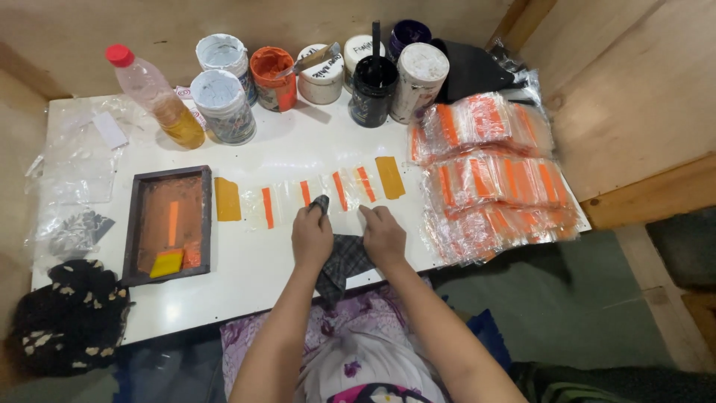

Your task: The person uses a yellow squeegee to spread orange ink across a screen printing frame. They then use a dark cloth to wipe the surface of several plastic-wrapped items on the table.

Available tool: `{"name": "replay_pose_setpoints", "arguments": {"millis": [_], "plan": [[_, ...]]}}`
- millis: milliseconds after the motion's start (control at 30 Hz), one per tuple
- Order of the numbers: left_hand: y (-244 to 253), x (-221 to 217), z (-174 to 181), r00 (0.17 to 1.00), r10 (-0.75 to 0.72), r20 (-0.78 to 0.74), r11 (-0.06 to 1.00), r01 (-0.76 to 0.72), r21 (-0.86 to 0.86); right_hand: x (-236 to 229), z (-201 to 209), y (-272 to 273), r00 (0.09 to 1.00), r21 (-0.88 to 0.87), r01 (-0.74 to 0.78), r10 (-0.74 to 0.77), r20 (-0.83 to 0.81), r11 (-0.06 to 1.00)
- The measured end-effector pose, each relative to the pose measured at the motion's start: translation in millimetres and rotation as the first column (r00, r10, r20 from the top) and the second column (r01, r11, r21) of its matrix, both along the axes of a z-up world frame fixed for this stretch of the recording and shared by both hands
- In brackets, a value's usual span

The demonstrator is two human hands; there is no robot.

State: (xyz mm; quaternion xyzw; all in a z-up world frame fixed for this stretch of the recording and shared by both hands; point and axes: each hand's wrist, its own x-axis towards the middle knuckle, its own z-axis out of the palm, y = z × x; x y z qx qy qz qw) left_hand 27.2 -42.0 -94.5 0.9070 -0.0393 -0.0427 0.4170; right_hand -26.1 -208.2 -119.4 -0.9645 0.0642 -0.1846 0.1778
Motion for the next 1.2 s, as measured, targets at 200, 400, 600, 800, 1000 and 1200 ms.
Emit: {"name": "replay_pose_setpoints", "arguments": {"millis": [200, 400, 600, 800, 1000, 1200], "plan": [[-17.1, -31.7, 2.3, 0.996, -0.081, 0.022, 0.997, 0.082, -0.016, 5.2, 3.5, -24.1, 0.999, -0.181, 0.014, -0.022, -0.045, 0.983], [-31.6, -44.0, 14.2, 0.989, -0.141, 0.043, 0.973, 0.130, 0.192, 14.5, 41.8, -22.5, 0.888, -0.099, -0.142, 0.083, -0.453, 0.985], [-33.4, -41.9, 28.2, 0.981, -0.185, 0.053, 0.946, 0.163, 0.280, 14.0, 20.2, -33.2, 0.896, -0.077, -0.115, 0.070, -0.438, 0.990], [-42.5, -42.0, 22.0, 0.961, -0.225, 0.159, 0.916, 0.154, 0.371, 7.4, 16.2, -62.2, 0.978, -0.082, 0.030, -0.046, -0.202, 0.996], [-58.8, -28.4, 43.4, 0.941, -0.335, 0.041, 0.830, 0.274, 0.486, 5.1, 13.0, -60.6, 0.990, -0.185, -0.006, -0.021, -0.142, 0.983], [-68.7, -13.3, 56.4, 0.932, -0.337, -0.135, 0.747, 0.352, 0.565, 3.6, 7.4, -63.6, 0.999, -0.249, 0.005, -0.016, -0.043, 0.969]]}}
